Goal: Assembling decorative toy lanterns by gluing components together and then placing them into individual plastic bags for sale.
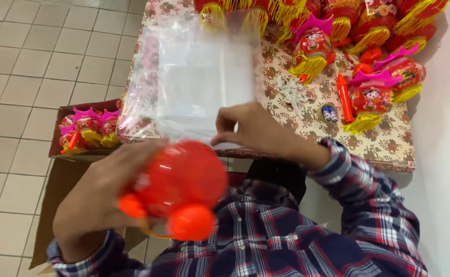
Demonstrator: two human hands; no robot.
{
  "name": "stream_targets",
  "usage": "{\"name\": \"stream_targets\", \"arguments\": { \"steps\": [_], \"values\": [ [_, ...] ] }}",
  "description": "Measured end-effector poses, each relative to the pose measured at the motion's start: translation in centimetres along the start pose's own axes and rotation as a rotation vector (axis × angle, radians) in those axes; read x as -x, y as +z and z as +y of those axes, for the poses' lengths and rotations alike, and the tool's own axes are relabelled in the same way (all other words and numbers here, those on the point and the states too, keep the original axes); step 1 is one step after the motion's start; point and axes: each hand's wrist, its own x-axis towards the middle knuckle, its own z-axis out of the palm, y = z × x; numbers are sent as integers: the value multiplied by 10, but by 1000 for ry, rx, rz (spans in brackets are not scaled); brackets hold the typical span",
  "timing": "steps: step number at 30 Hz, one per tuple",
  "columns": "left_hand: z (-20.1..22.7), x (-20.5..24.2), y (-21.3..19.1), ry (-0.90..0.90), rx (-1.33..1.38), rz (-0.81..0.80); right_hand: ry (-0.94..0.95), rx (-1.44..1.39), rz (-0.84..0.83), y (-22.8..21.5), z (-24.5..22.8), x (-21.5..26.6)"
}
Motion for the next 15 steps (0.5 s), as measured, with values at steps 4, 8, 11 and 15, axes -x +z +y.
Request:
{"name": "stream_targets", "arguments": {
  "steps": [4, 8, 11, 15],
  "values": [
    [22, -16, 16, 272, -692, -277, 88, -205, -129, -13, -10, -19],
    [16, -25, 40, 226, -941, -250, 193, -373, -148, -23, -23, -21],
    [5, -21, 45, 193, -1054, -230, 163, -376, -11, -19, -16, -17],
    [16, -32, 40, 87, -984, -307, -70, -131, 228, -16, -4, -15]
  ]
}}
